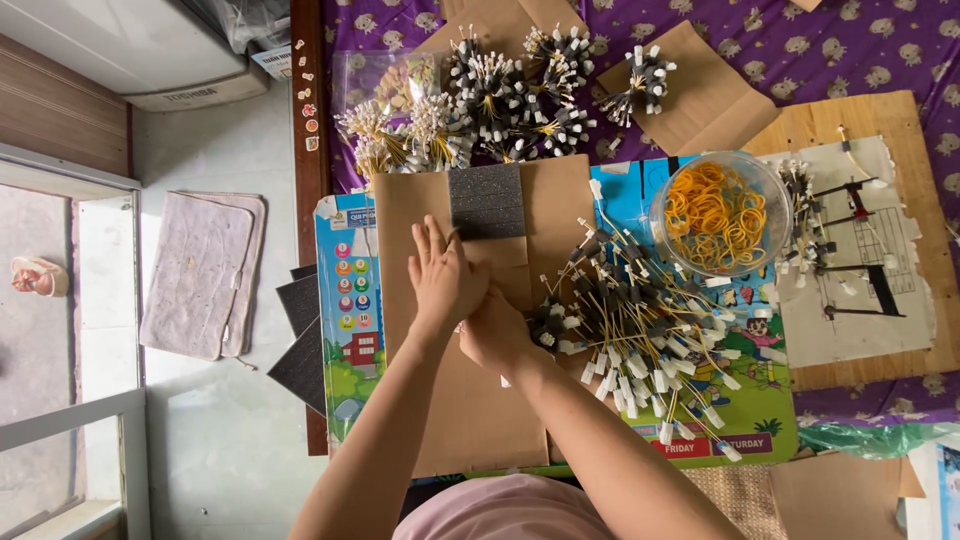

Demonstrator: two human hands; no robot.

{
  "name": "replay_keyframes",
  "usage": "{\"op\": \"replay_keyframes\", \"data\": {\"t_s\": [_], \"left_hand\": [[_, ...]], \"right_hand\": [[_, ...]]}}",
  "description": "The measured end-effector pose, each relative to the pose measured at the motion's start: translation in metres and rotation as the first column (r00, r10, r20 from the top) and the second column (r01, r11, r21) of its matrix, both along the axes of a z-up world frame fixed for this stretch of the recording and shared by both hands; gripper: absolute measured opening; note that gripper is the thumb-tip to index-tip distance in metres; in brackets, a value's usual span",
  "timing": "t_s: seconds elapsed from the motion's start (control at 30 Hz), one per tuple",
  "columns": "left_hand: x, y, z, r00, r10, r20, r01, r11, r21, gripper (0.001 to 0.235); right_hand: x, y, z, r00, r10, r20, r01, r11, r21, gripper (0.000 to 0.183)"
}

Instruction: The person repeatedly picks up small electronic components with wires and black foam pieces from a pile on a table. They slide the foam onto the wires and place the assembled items into a cardboard box. The task continues with the person handling the components and foam pieces by hand.

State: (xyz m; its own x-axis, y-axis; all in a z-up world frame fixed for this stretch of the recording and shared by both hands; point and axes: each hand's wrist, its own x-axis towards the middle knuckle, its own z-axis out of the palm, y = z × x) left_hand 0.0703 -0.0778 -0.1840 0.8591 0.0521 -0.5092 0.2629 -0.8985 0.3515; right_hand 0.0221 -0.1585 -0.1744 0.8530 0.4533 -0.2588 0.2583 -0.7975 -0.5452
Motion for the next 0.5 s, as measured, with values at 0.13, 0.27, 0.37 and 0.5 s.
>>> {"op": "replay_keyframes", "data": {"t_s": [0.13,0.27,0.37,0.5], "left_hand": [[0.009,-0.012,-0.019,0.981,0.183,0.058,-0.152,0.923,-0.355,0.073],[0.017,-0.029,0.035,0.899,0.405,-0.166,-0.358,0.463,-0.811,0.061],[0.024,-0.029,0.098,0.897,0.367,-0.246,-0.291,0.072,-0.954,0.047],[0.024,-0.008,0.142,0.955,0.292,-0.057,-0.019,-0.130,-0.991,0.021]], "right_hand": [[-0.009,0.002,-0.067,0.983,-0.157,-0.095,0.157,0.988,-0.001,0.030],[-0.004,0.000,-0.067,0.998,-0.021,-0.065,0.026,0.997,0.075,0.032],[-0.006,0.004,-0.074,0.998,-0.028,-0.050,0.031,0.998,0.055,0.025],[-0.001,-0.011,-0.006,0.995,-0.046,-0.085,0.053,0.995,0.080,0.016]]}}
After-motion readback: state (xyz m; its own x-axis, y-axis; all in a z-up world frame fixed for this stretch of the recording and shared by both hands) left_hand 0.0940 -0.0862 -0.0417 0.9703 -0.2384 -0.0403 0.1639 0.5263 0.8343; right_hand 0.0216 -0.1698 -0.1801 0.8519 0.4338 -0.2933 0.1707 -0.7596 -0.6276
